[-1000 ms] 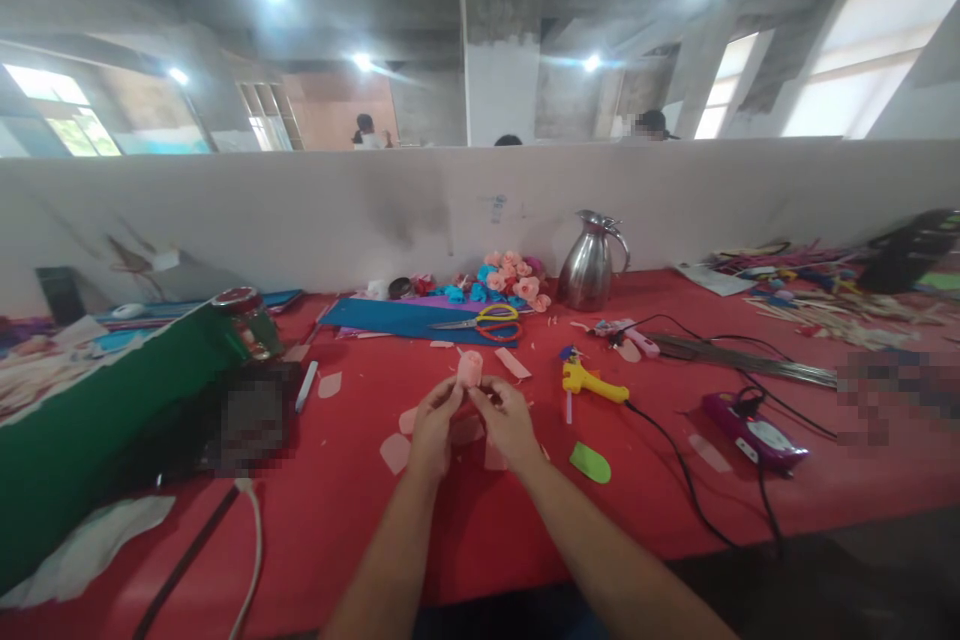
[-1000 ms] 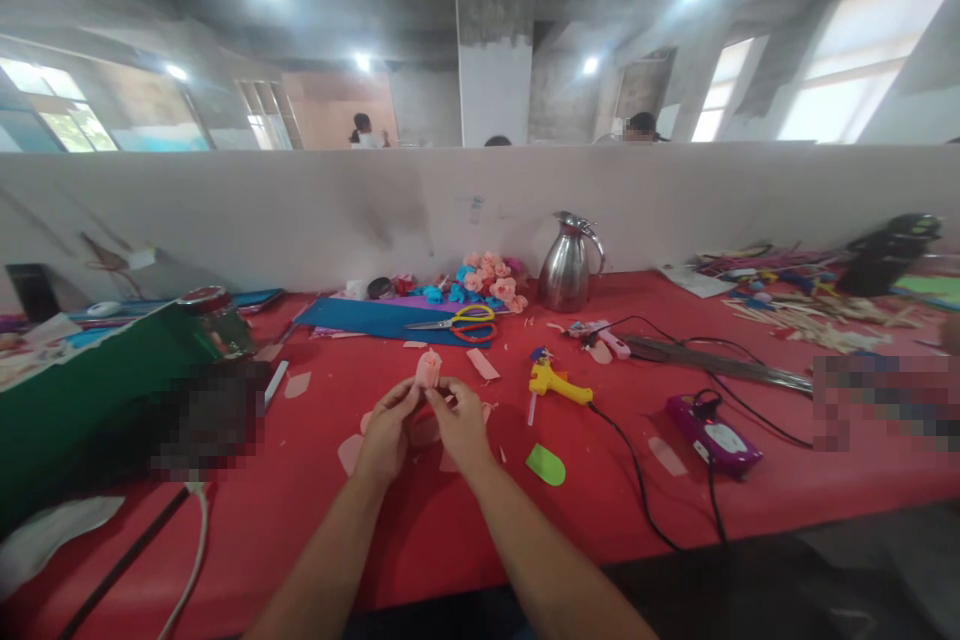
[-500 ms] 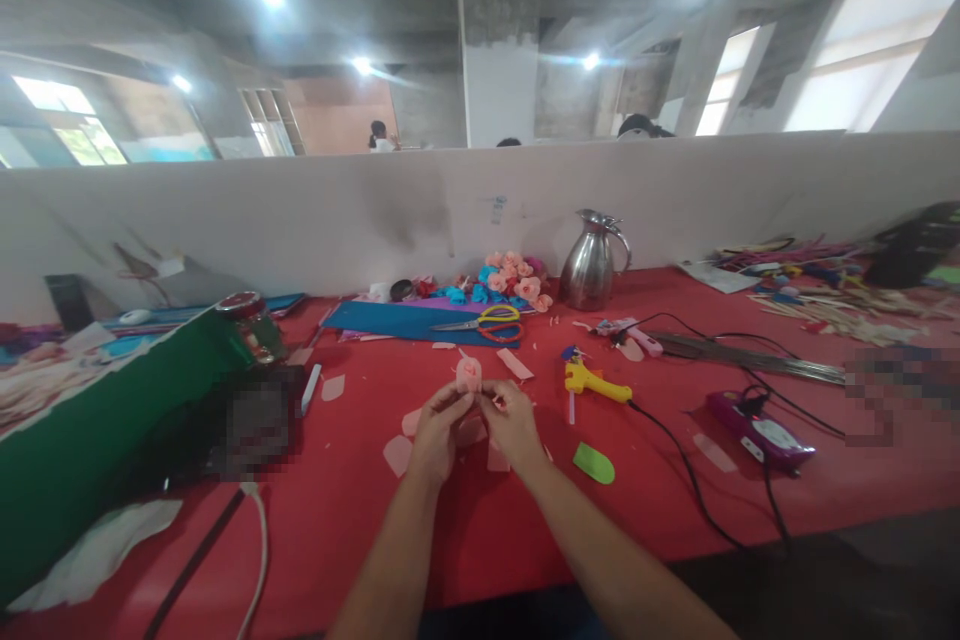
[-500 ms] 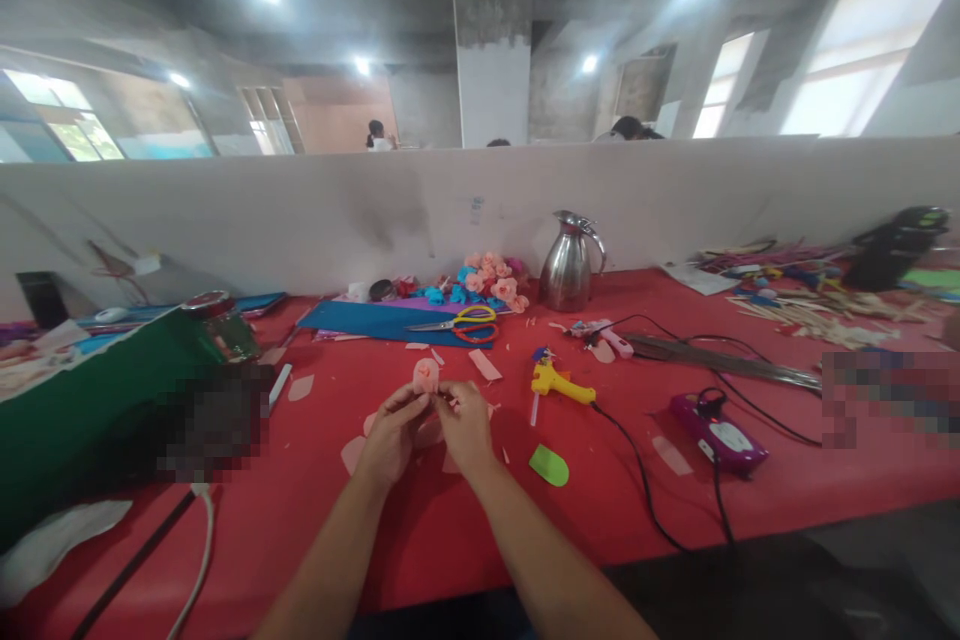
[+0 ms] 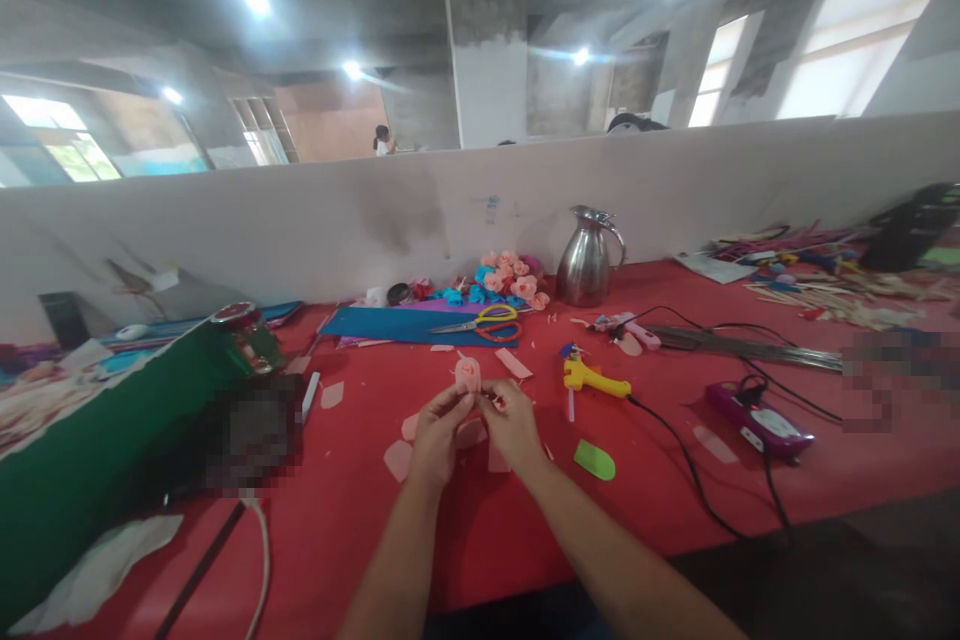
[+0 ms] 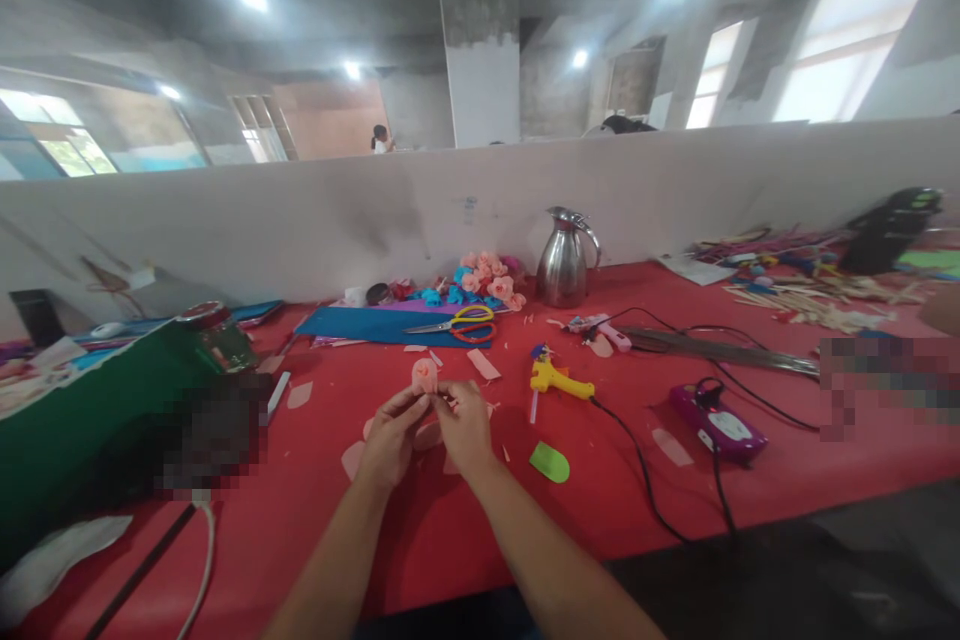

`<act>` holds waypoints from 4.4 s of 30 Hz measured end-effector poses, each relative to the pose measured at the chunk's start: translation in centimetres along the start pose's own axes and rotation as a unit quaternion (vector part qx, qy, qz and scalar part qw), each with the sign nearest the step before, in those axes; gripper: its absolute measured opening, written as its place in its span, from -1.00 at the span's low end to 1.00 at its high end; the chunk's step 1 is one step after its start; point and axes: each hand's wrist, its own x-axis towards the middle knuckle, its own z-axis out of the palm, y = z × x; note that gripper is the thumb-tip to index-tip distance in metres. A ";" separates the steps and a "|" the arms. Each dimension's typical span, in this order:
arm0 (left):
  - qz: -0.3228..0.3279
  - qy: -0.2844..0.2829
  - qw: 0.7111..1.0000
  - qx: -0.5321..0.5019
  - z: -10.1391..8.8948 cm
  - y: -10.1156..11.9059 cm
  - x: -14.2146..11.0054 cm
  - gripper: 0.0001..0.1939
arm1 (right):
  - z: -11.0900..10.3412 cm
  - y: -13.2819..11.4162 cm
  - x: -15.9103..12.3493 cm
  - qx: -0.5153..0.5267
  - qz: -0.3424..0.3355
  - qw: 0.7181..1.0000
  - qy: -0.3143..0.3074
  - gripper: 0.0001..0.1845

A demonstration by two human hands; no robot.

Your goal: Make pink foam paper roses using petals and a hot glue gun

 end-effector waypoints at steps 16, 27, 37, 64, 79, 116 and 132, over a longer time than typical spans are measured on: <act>-0.048 0.012 0.998 -0.037 0.3 -0.1 -0.1 -0.73 | 0.0 -0.1 0.1 -0.024 0.022 0.999 0.009 -0.83; -0.078 0.056 0.994 -0.049 0.2 -0.4 0.1 -0.71 | -0.2 -1.0 -0.1 -0.062 -0.013 0.998 0.007 -0.86; -0.043 0.034 0.998 -0.012 -0.3 -0.8 0.3 -0.73 | -0.7 -0.5 0.7 0.154 0.048 0.987 0.023 -0.83; -0.066 0.037 0.997 -0.009 0.0 -0.5 0.2 -0.72 | -0.6 -0.2 0.9 0.276 0.083 0.957 0.027 -0.88; -0.026 0.098 0.994 -0.037 -0.2 -0.4 0.6 -0.72 | 0.7 0.4 0.2 0.116 0.060 0.991 -0.012 -0.92; 0.080 0.079 0.990 0.088 0.2 -0.5 0.3 -0.81 | 0.8 0.3 0.5 0.290 0.138 0.947 -0.013 -0.85; 0.100 0.102 0.986 0.084 -0.4 -0.7 0.7 -0.80 | 0.8 0.4 0.3 0.253 0.094 0.962 -0.030 -0.87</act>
